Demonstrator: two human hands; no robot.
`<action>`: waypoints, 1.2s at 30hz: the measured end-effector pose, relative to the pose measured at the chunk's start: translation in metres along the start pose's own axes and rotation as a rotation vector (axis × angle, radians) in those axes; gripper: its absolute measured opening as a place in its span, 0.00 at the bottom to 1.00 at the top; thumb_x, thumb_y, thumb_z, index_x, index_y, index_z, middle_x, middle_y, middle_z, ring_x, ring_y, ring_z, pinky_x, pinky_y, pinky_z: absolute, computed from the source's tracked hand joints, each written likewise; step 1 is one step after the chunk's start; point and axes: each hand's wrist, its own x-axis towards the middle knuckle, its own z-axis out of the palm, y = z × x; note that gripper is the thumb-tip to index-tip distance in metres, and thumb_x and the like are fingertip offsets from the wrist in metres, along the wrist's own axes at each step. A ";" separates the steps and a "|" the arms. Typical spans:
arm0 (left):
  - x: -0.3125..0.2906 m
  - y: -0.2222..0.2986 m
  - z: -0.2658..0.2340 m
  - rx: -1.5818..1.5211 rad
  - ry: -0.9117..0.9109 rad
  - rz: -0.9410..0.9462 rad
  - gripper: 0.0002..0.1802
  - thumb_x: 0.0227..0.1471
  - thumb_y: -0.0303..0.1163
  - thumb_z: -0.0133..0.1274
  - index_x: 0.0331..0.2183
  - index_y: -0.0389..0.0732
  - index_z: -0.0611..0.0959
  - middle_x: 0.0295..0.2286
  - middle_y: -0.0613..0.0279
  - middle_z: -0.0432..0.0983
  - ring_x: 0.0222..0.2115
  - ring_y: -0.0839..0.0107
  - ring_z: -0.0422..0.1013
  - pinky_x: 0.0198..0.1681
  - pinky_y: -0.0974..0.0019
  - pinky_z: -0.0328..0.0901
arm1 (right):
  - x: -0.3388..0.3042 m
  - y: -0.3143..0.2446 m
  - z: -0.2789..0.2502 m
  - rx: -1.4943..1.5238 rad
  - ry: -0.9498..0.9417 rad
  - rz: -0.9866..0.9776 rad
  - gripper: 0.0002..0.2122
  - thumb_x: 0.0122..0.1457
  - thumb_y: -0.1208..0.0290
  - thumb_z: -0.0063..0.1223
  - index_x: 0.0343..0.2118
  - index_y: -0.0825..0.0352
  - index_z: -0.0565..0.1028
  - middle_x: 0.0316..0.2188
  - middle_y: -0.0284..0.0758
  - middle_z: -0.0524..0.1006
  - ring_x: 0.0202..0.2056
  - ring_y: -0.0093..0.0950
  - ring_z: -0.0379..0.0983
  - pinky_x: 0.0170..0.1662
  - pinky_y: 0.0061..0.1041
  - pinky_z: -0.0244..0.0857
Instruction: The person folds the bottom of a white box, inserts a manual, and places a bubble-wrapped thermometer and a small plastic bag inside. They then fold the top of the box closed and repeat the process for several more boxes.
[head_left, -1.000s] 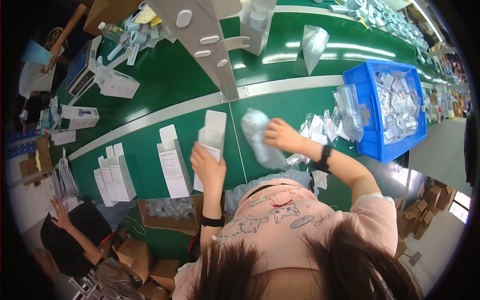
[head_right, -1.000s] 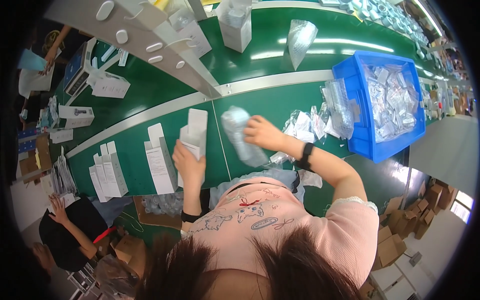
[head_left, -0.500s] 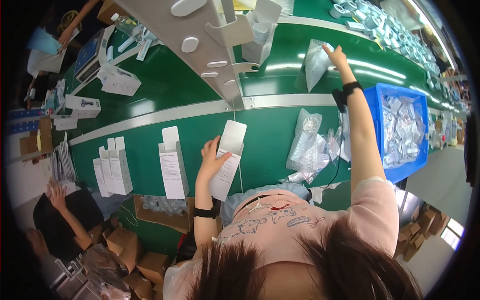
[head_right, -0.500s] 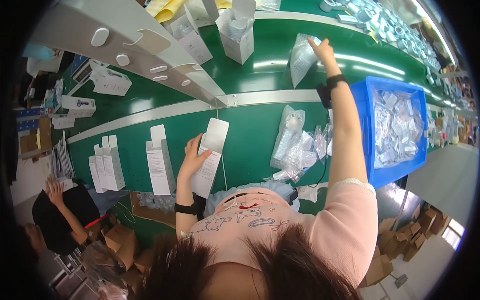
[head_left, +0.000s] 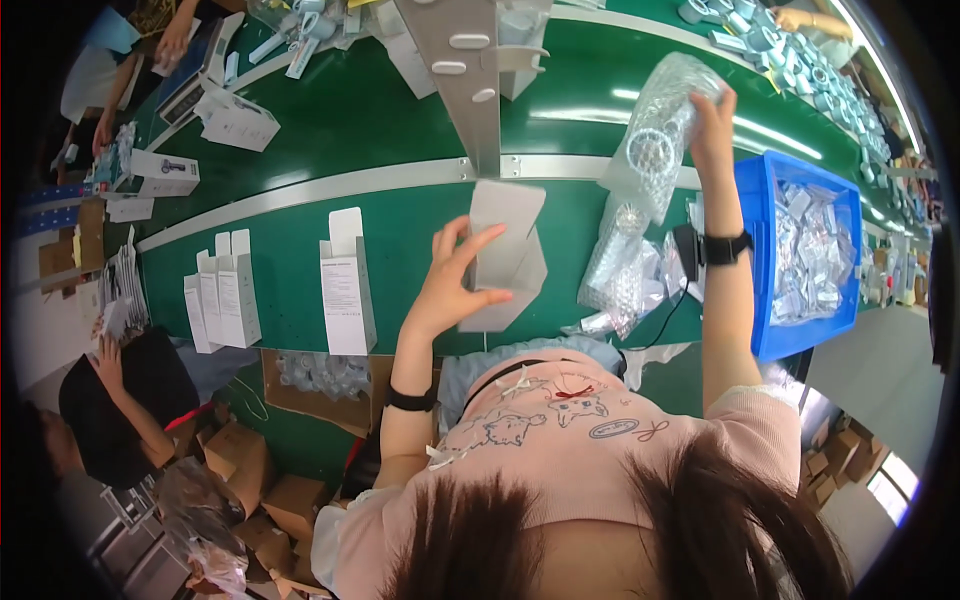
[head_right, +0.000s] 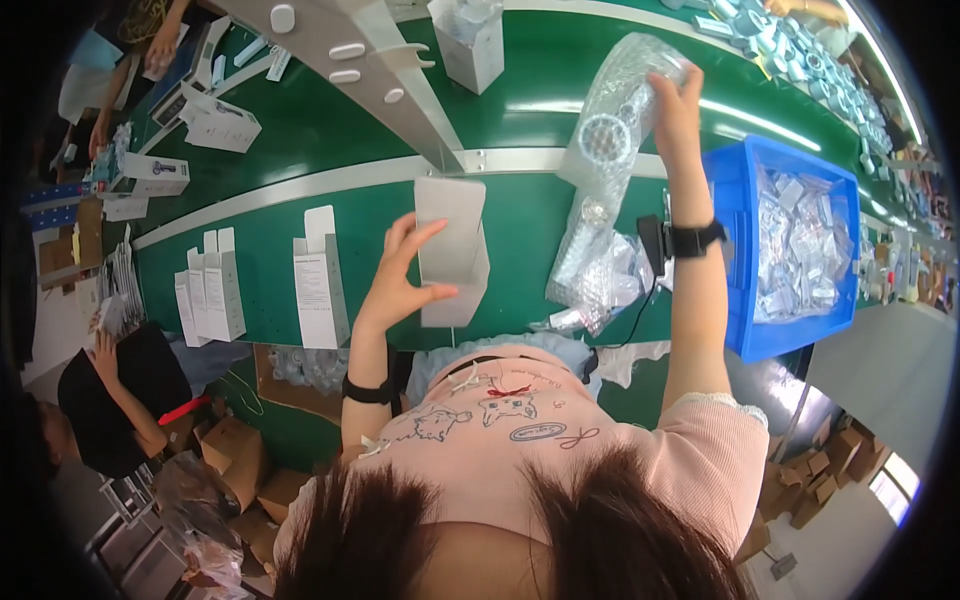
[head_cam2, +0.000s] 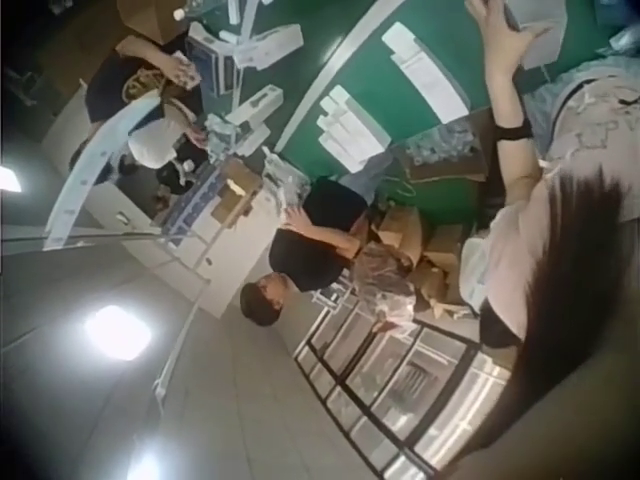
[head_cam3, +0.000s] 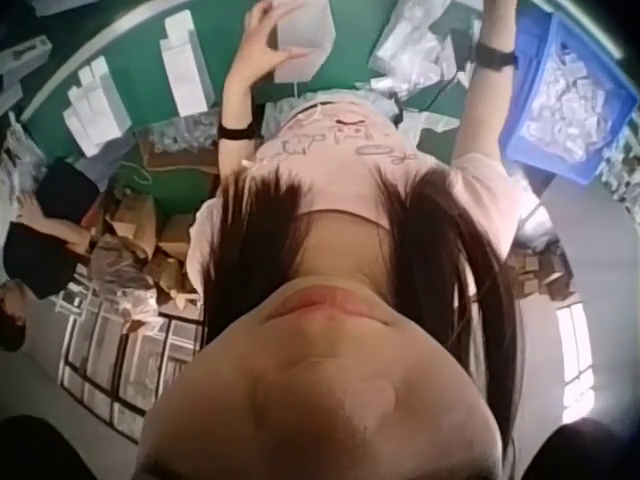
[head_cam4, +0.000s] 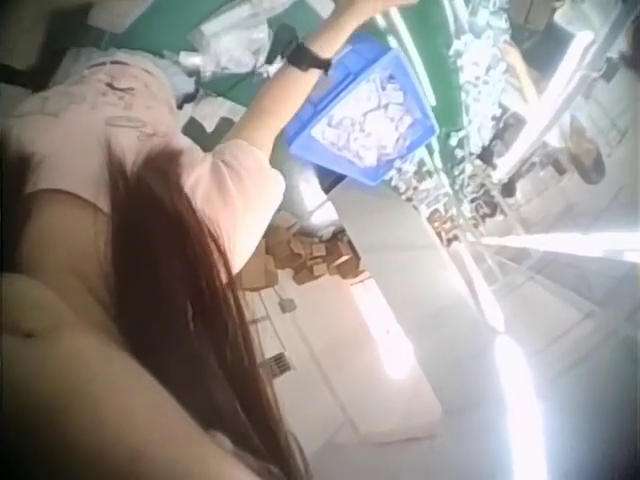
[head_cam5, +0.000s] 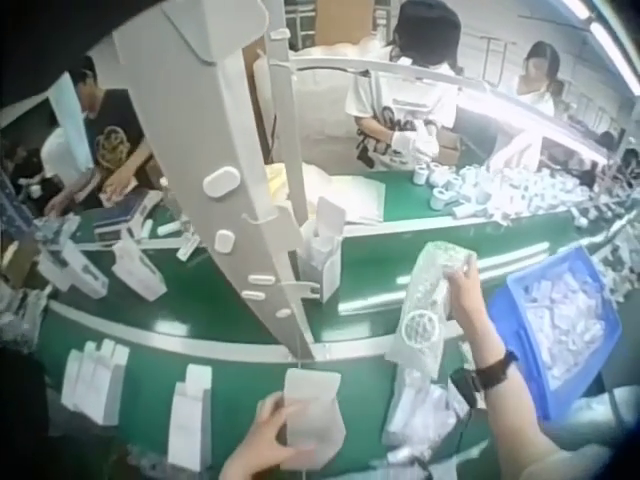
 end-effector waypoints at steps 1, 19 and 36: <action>0.005 0.003 0.001 0.016 0.039 0.019 0.43 0.28 0.35 0.65 0.48 0.43 0.62 0.46 0.51 0.55 0.47 0.51 0.56 0.49 0.57 0.55 | -0.020 -0.013 -0.001 0.149 -0.014 -0.083 0.23 0.49 0.78 0.44 0.50 0.64 0.56 0.43 0.38 0.66 0.43 0.30 0.65 0.47 0.26 0.60; 0.009 0.020 0.050 -0.130 0.522 0.233 0.34 0.27 0.32 0.68 0.30 0.40 0.59 0.46 0.41 0.58 0.45 0.49 0.61 0.45 0.58 0.59 | -0.179 -0.029 0.091 -0.406 -0.107 -0.764 0.16 0.47 0.76 0.54 0.41 0.67 0.68 0.41 0.36 0.68 0.40 0.29 0.67 0.43 0.21 0.61; -0.009 -0.037 0.041 -0.079 0.482 0.154 0.41 0.29 0.31 0.67 0.43 0.42 0.58 0.50 0.46 0.52 0.49 0.58 0.56 0.50 0.62 0.54 | -0.161 0.124 -0.130 -1.635 0.154 -0.110 0.11 0.48 0.65 0.52 0.28 0.70 0.73 0.25 0.45 0.73 0.29 0.42 0.71 0.32 0.35 0.64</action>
